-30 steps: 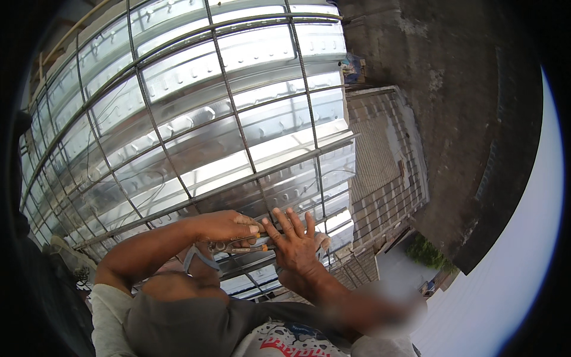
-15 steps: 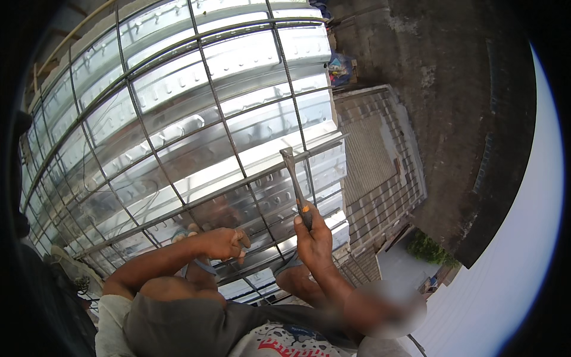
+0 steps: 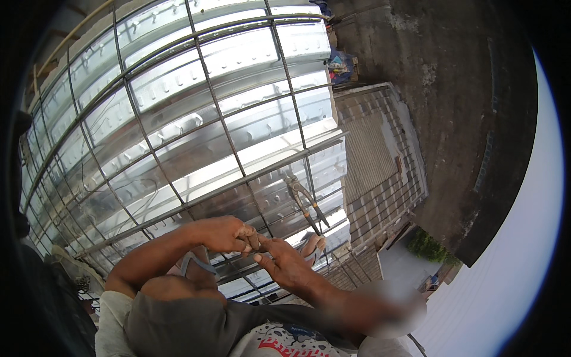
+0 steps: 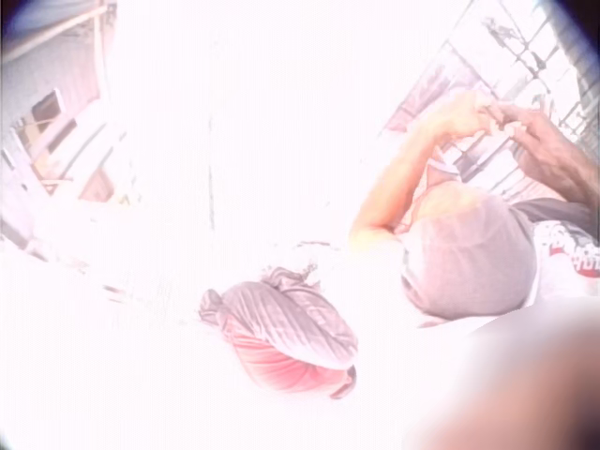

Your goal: The person uses pliers to twist wire ties at intersections of a rebar grid on a construction site. A coworker in a red shirt assists by holding the grid and passing tools. The person repeatedly reaches for wire ties, positions them, and twists them to secure the rebar framework.

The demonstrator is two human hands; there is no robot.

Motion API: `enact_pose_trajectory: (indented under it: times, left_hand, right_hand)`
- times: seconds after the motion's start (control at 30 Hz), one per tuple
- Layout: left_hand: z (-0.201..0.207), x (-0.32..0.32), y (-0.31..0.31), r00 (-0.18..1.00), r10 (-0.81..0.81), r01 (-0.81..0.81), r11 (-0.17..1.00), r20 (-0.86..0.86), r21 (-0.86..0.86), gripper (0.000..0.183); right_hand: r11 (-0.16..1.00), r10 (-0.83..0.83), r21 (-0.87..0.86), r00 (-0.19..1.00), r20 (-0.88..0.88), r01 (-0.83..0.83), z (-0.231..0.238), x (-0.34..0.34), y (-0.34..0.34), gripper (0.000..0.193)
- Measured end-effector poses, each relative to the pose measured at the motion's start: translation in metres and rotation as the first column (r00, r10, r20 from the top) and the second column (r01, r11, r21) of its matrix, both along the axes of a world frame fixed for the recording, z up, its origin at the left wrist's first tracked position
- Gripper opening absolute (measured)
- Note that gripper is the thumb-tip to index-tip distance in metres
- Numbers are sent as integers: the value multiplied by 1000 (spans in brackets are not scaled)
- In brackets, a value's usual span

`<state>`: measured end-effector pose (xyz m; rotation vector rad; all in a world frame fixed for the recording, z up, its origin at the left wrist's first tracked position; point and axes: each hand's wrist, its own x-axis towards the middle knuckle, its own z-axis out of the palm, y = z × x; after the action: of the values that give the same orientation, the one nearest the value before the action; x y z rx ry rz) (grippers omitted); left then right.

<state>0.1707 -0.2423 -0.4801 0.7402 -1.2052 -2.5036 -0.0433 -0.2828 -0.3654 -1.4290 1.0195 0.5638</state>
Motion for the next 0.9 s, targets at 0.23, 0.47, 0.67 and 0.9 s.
enact_pose_trajectory:
  times: [0.23,0.47,0.67,0.9]
  left_hand:
    - [9,44,-38,757,372,-319,928,538,-192,27]
    - [-21,32,-41,457,591,-570,768,664,-291,27]
    - [-41,21,-33,422,662,-684,681,620,-262,28]
    - [-46,24,-38,448,643,-606,729,621,-318,30]
  right_hand:
    - [918,-63,-396,987,-149,-1,28,35,-14,22]
    - [885,-303,-441,906,-296,152,-18,32,-30,22]
    - [764,-351,-586,936,-27,269,-34,12,-14,19]
    - [758,-536,-466,843,-45,457,-38,7,-10,21]
